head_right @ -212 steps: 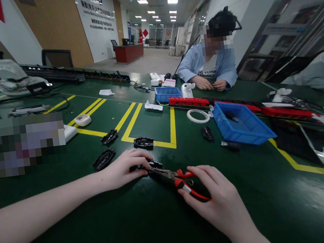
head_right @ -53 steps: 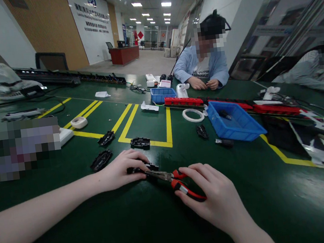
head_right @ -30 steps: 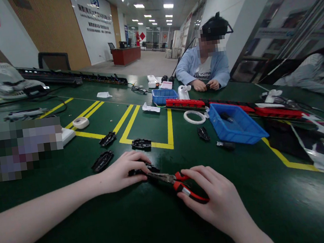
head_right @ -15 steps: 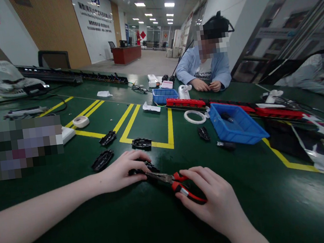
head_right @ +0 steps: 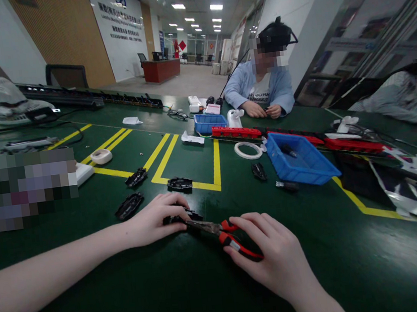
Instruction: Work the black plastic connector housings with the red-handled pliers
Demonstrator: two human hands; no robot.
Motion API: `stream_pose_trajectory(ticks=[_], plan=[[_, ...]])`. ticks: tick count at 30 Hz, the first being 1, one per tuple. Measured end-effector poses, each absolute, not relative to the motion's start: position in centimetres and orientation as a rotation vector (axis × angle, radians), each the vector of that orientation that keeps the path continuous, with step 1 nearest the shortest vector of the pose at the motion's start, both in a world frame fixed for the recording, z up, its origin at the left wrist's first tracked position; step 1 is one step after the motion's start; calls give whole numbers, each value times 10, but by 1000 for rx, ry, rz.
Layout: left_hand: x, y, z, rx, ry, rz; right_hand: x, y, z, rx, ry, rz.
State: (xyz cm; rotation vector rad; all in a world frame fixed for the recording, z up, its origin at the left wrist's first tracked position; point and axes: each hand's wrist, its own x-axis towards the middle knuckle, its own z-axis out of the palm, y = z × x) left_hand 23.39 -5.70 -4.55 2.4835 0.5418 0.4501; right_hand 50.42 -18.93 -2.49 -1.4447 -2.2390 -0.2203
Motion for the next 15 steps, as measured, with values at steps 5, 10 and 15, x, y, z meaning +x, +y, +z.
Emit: stream_pose_trajectory(ticks=[5, 10, 15], plan=[[235, -56, -47, 2487, 535, 452, 507, -190, -23, -1428, -2252, -250], [234, -57, -46, 2484, 539, 436, 507, -191, -23, -1445, -2247, -231], [234, -56, -47, 2480, 539, 440, 506, -191, -21, -1439, -2242, -235]])
